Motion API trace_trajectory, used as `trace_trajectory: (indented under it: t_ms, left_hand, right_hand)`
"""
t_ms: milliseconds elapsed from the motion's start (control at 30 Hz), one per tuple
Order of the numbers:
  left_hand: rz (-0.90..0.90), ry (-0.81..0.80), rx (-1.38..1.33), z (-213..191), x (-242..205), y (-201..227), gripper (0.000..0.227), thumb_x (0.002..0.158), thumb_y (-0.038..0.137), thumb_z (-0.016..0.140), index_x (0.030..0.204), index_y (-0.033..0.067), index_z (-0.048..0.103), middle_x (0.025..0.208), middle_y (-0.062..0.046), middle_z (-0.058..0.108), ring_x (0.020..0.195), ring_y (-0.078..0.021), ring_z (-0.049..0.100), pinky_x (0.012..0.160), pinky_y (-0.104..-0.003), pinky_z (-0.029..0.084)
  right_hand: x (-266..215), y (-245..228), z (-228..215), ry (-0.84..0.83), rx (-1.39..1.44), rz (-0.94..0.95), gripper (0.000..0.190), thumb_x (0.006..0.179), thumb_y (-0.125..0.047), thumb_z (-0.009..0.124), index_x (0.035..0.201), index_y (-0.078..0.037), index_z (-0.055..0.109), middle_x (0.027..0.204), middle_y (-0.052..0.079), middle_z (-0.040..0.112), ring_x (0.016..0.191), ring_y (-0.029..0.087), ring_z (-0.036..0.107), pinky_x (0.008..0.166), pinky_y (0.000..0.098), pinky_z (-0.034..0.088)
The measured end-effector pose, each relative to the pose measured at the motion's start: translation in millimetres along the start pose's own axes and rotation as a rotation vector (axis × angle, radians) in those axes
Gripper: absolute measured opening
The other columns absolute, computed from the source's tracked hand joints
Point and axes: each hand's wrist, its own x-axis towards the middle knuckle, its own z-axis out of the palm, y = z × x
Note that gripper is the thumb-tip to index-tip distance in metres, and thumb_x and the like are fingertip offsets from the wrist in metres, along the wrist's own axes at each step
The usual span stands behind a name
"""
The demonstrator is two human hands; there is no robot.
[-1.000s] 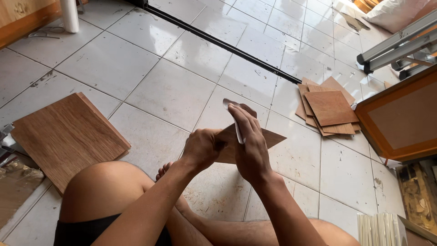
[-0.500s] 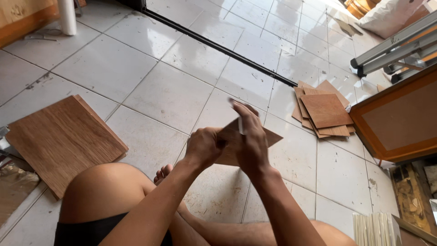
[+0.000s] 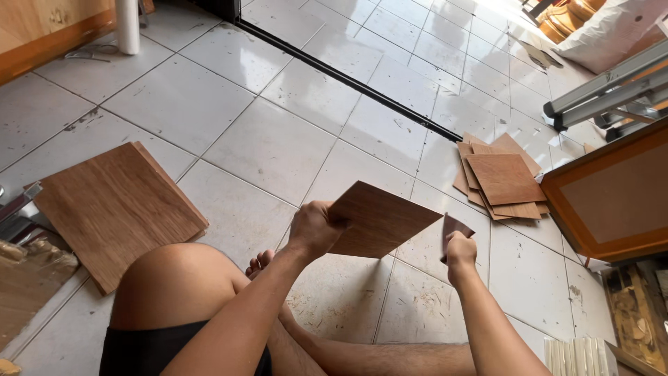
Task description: The person sits on the floor and sands a small rectangular wooden board using a sanding block. They hold the board with one hand and rub the sanding block across the surface and edges repeatedly, flipping the board to work on different sides.
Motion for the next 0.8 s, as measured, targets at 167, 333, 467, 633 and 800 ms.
trace_trajectory:
  t_ms: [167,333,467,633,800]
  left_hand:
    - [0.052,-0.208,-0.281,37,7,-21,0.015,0.086,0.031,0.078,0.094,0.0193,0.084,0.096,-0.011,0.082,0.108,-0.0385,0.074,0.095,-0.053,0.057]
    - [0.067,-0.644,-0.347,-52,-58,72,0.099,0.083,0.065,0.079,0.161,0.0065,0.061,0.156,-0.041,0.061,0.151,-0.063,0.049,0.126,-0.072,0.039]
    - [0.226,-0.64,-0.371,-55,-52,78,0.109,0.08,0.059,0.088,0.169,0.0086,0.05,0.163,-0.038,0.057,0.154,-0.0635,0.046,0.126,-0.071,0.038]
    - [0.162,-0.405,-0.133,-10,-21,43,0.072,0.087,0.028,0.093,0.153,0.0133,0.069,0.142,-0.02,0.078,0.142,-0.0471,0.068,0.12,-0.06,0.053]
    - [0.111,-0.216,-0.194,49,20,-32,0.016,0.085,0.02,0.077,0.097,0.0141,0.085,0.09,-0.013,0.082,0.1,-0.037,0.08,0.089,-0.056,0.059]
  right_hand:
    - [-15,-25,11,-0.035,0.694,0.108,0.047,0.086,-0.017,0.071,0.13,-0.003,0.061,0.104,0.012,0.065,0.093,0.032,0.07,0.081,0.0669,0.053]
    - [-22,-75,-17,0.017,0.443,-0.42,0.025,0.092,-0.012,0.058,0.107,-0.019,0.076,0.099,0.003,0.063,0.1,0.022,0.063,0.093,0.0551,0.051]
    - [-88,-123,-7,-0.073,0.195,-1.022,0.027,0.089,0.003,0.058,0.102,-0.012,0.077,0.09,0.006,0.069,0.09,0.023,0.067,0.091,0.0376,0.049]
    - [-189,-133,54,-0.193,-0.087,-1.327,0.021,0.092,-0.014,0.083,0.106,-0.03,0.083,0.099,-0.01,0.084,0.1,0.02,0.075,0.098,0.0347,0.051]
    - [-165,-88,71,-0.127,-0.767,-1.277,0.082,0.101,0.001,0.048,0.176,-0.032,0.044,0.164,0.003,0.063,0.148,0.028,0.059,0.127,0.0816,0.008]
